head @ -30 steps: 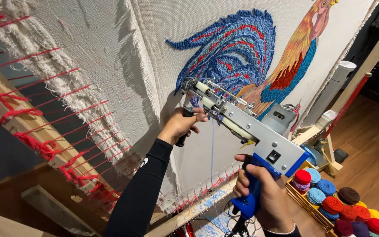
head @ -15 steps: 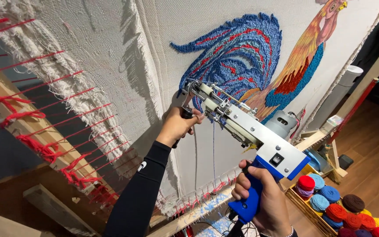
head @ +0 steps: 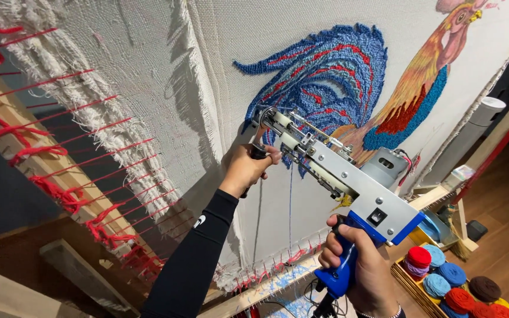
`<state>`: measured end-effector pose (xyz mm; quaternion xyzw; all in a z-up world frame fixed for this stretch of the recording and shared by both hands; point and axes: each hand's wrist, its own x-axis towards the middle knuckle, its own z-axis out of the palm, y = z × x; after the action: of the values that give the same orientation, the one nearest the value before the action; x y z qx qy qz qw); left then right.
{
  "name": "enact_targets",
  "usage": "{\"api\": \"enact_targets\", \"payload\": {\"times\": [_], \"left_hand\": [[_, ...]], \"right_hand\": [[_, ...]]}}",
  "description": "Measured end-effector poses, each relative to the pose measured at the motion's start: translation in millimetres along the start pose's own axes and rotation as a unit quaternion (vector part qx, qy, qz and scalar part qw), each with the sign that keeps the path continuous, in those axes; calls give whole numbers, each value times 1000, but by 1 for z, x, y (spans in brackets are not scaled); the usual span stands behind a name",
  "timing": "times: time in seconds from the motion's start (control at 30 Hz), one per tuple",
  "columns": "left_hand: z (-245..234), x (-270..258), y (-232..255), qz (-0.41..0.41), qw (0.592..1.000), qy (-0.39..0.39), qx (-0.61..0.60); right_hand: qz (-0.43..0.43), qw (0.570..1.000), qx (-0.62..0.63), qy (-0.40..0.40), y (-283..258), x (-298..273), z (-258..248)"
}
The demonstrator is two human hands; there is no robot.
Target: The person uses an electric tufting gun to punch blue yarn into fabric stretched on a wooden frame, filling in the tail feathers of a rooster design. They periodically pull and reposition the loose yarn strand and guide the gun along the drawn outlines to build up dense tufted rows.
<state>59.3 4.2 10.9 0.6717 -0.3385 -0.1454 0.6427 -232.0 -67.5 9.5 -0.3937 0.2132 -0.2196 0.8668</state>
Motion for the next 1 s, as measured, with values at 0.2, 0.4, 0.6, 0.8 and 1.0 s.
{"api": "enact_targets", "payload": {"times": [0.2, 0.4, 0.6, 0.8, 1.0], "left_hand": [[3, 14, -7, -25, 1000, 4, -11], [8, 7, 9, -19, 1000, 12, 20], [10, 13, 7, -13, 999, 19, 33], [13, 14, 1, 8, 1000, 2, 24], [14, 5, 16, -52, 996, -2, 77]], "right_hand": [[-16, 1000, -4, -14, -3, 2, -3], [-23, 1000, -14, -9, -9, 1, 0], [-15, 1000, -11, -6, -9, 2, -3], [-15, 1000, 11, -12, -7, 4, -10], [-2, 1000, 2, 4, -13, -5, -1]]}}
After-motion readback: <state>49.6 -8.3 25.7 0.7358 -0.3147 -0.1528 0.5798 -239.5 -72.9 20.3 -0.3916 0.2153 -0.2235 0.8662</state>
